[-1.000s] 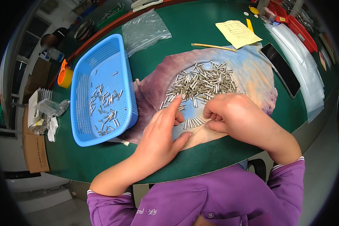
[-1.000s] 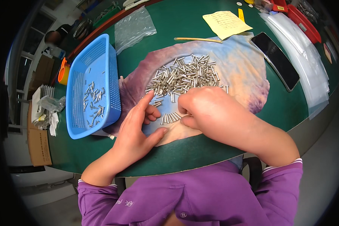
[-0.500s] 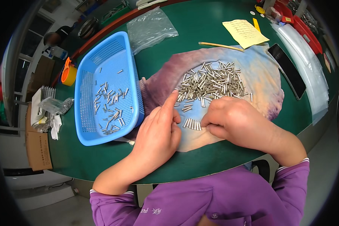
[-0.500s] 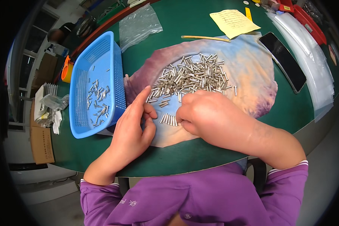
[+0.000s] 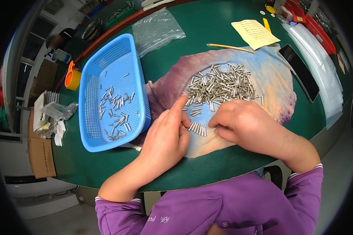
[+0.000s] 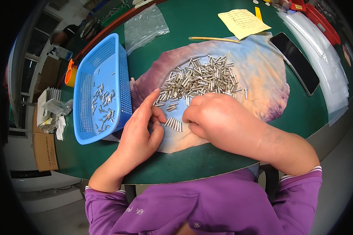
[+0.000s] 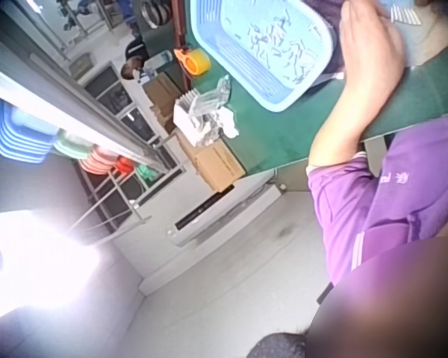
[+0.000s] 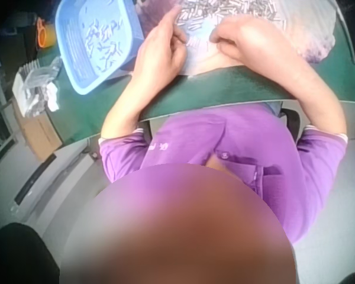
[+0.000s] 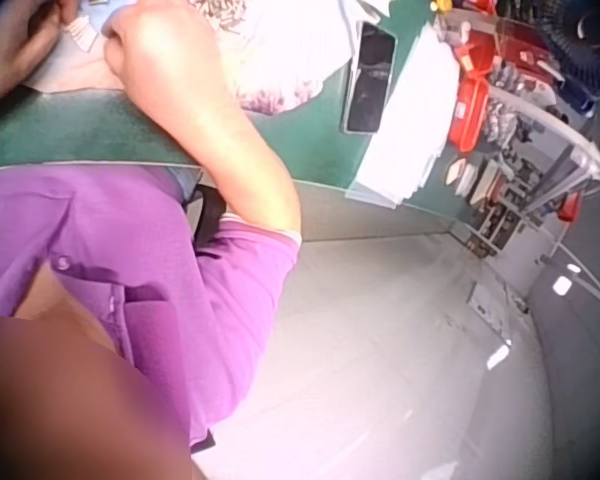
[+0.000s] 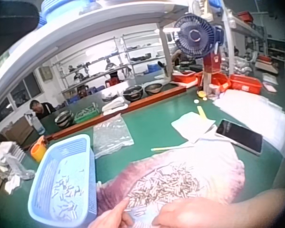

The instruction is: Sorting and grouping small metal pins on a workbench in a manufacturing setting.

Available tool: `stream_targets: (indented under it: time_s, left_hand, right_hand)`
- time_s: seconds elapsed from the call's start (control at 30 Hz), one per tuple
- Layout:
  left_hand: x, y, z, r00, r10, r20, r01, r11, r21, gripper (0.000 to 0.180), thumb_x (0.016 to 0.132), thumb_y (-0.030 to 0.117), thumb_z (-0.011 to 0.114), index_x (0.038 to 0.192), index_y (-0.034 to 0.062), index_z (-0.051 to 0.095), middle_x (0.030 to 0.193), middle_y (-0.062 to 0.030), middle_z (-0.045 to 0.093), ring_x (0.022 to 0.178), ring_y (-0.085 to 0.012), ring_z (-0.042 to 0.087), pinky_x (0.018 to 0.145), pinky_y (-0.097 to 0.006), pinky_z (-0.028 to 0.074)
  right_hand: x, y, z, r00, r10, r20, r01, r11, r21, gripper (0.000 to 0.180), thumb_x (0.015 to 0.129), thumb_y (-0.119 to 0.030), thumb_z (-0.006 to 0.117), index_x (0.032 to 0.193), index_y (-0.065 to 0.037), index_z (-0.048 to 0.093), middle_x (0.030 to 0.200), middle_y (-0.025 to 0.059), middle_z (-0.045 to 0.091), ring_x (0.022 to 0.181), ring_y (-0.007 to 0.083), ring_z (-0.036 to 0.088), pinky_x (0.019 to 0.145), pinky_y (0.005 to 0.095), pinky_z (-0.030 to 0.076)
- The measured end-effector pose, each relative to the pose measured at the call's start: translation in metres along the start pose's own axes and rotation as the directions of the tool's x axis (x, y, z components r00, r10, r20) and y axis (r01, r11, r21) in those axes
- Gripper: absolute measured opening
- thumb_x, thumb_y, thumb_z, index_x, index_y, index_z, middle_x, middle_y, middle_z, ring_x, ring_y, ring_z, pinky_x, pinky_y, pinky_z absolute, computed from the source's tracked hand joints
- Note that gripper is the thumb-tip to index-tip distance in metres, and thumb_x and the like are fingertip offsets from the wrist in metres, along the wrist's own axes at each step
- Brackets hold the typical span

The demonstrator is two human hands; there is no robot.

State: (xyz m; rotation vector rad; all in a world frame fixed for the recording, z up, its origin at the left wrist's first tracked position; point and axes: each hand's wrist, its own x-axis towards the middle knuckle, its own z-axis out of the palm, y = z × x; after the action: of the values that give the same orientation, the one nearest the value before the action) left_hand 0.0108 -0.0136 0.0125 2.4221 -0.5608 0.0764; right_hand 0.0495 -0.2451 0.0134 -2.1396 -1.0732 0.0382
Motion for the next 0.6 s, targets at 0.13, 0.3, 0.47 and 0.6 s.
stream_targets:
  time_s: [0.13,0.3,0.47,0.6]
  left_hand:
    - [0.0,0.004,0.001,0.999,-0.009,0.034,0.011,0.998,-0.065,0.072,0.078,-0.012,0.056,0.146,-0.0012,0.035,0.09,-0.0095,0.06,0.079,-0.0198,0.06,0.073,-0.03,0.051]
    - [-0.001,0.005,0.003,0.998,0.037,0.055,-0.031,0.994,-0.107,0.073,0.078,-0.012,0.057,0.147,-0.0001,0.034,0.091,-0.0087,0.061,0.081,-0.0188,0.059,0.076,-0.03,0.05]
    - [0.0,0.009,0.005,0.994,0.036,0.101,-0.021,0.988,-0.151,0.077,0.079,-0.011,0.058,0.15,0.0008,0.031,0.097,-0.0087,0.061,0.086,-0.0186,0.058,0.079,-0.029,0.049]
    - [0.001,0.011,0.009,0.996,0.015,0.092,0.005,0.977,-0.212,0.085,0.077,-0.006,0.066,0.151,-0.0009,0.025,0.103,-0.012,0.06,0.089,-0.0255,0.058,0.083,-0.037,0.05]
  right_hand:
    - [-0.002,-0.001,-0.004,0.999,0.037,-0.014,-0.038,0.999,-0.039,0.012,0.077,-0.006,0.068,0.088,-0.003,0.067,0.082,0.0127,0.062,0.081,0.0332,0.063,0.073,0.0435,0.052]
    - [-0.002,0.0,-0.009,0.998,0.067,-0.013,-0.068,0.996,-0.054,0.012,0.077,-0.006,0.067,0.089,-0.003,0.067,0.086,0.0137,0.065,0.083,0.0337,0.064,0.073,0.0433,0.052]
    - [-0.002,-0.001,-0.011,0.996,0.092,-0.013,-0.092,0.994,-0.064,0.014,0.077,-0.006,0.067,0.091,-0.002,0.067,0.087,0.0146,0.066,0.084,0.0344,0.064,0.075,0.0436,0.052]
    - [-0.001,-0.004,-0.012,0.992,0.128,-0.003,-0.128,0.992,-0.005,0.015,0.077,-0.006,0.066,0.092,-0.002,0.067,0.086,0.0148,0.067,0.083,0.0346,0.065,0.075,0.0439,0.053]
